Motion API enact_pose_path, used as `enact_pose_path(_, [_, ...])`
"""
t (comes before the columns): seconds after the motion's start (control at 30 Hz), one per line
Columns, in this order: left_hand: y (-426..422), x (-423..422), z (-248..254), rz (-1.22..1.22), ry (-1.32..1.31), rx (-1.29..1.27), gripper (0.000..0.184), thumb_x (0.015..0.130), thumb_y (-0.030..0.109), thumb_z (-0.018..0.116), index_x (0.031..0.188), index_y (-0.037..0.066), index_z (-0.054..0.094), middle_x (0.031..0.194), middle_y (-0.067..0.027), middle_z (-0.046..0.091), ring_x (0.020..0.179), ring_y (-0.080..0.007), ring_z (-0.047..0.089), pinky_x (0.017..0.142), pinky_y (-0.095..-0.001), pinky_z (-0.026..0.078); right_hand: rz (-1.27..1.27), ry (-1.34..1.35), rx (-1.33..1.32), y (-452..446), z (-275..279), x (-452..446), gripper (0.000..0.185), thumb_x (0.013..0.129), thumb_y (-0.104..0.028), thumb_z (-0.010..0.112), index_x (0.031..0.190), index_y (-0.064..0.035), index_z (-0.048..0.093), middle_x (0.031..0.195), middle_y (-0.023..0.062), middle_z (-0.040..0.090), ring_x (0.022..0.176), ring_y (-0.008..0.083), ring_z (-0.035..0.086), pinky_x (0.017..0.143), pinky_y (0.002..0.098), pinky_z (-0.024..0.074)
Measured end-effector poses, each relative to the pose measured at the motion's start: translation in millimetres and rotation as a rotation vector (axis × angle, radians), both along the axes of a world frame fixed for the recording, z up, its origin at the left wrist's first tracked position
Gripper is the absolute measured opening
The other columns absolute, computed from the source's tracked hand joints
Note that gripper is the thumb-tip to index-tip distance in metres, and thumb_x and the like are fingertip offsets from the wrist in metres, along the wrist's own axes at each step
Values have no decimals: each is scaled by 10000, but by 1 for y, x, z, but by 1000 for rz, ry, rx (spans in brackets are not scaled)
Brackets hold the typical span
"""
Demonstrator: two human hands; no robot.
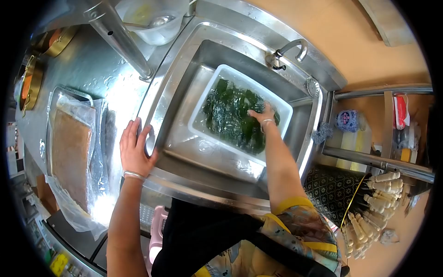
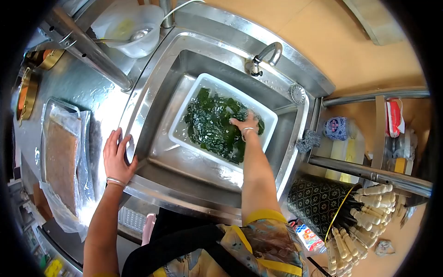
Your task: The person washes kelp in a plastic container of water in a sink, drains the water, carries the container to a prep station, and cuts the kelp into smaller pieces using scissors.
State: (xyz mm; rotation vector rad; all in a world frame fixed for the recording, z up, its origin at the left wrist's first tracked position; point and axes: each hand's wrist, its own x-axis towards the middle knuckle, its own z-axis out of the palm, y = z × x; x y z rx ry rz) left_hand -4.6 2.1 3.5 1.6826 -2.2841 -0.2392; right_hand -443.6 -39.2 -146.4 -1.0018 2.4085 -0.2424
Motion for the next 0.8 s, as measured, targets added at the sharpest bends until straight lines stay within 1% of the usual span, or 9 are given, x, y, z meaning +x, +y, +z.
enact_pose_path(0.03, [0,0,0,2,7,-1,595,617,128,692,1191,155,536,1404,-88,368,1298,-321,331,1055,-454,275,2,-2,3,-3,-33,-8,975,616,-451,791,1383,-73,322,1377,230,385,1248,383,407,990,390,391])
enact_pose_path(0.1, [0,0,0,4,12,-6,598,615,130,694,1192,156,537,1404,-87,368,1300,-320,330,1058,-453,272,181,-342,-51,-12,-103,-23,955,669,-443,760,1383,-17,291,1280,246,489,1176,364,489,966,375,411])
enact_pose_path(0.13, [0,0,0,-3,2,2,585,632,138,675,1199,146,530,1400,-100,368,1303,-329,325,1058,-450,269,307,-101,82,-18,-52,8,826,736,-426,708,1337,25,364,1158,256,572,1098,357,548,939,354,429])
enact_pose_path(0.3, [-1,1,1,-13,-8,11,572,648,145,656,1205,137,524,1396,-113,370,1306,-338,320,1058,-450,263,320,-134,-7,-21,11,77,602,800,-455,628,1126,48,577,1083,255,599,1053,365,558,903,366,444])
enact_pose_path(0.4, [0,-1,1,-7,-6,14,573,646,144,657,1204,137,525,1395,-115,372,1306,-337,321,1058,-451,262,567,-191,79,-19,42,95,425,813,-421,620,999,-40,647,1000,200,637,942,363,599,860,389,463])
enact_pose_path(0.47, [0,0,-1,-5,-10,5,570,643,142,658,1199,135,528,1395,-114,372,1305,-337,322,1059,-452,262,846,-69,139,-10,62,116,321,798,-280,638,1076,-120,621,1153,145,583,1103,327,523,896,422,449])
enact_pose_path(0.57, [0,0,-1,-1,-14,7,566,642,139,657,1194,134,531,1396,-112,372,1305,-338,322,1057,-452,265,1119,6,29,13,66,136,483,772,-182,646,1243,-203,538,1407,95,374,1322,313,296,986,533,352])
enact_pose_path(0.6, [-1,0,-1,4,-14,7,566,642,139,657,1194,134,531,1396,-112,372,1305,-338,322,1057,-452,265,1139,-2,103,12,58,138,527,810,-224,618,1316,-247,470,1443,102,309,1360,314,213,1026,583,269])
enact_pose_path(0.8, [-1,0,1,-8,9,7,554,642,146,648,1185,129,537,1391,-114,378,1299,-342,330,1056,-453,269,898,-11,323,7,32,136,563,854,-361,575,1372,-270,376,1495,100,209,1368,341,203,1048,584,243])
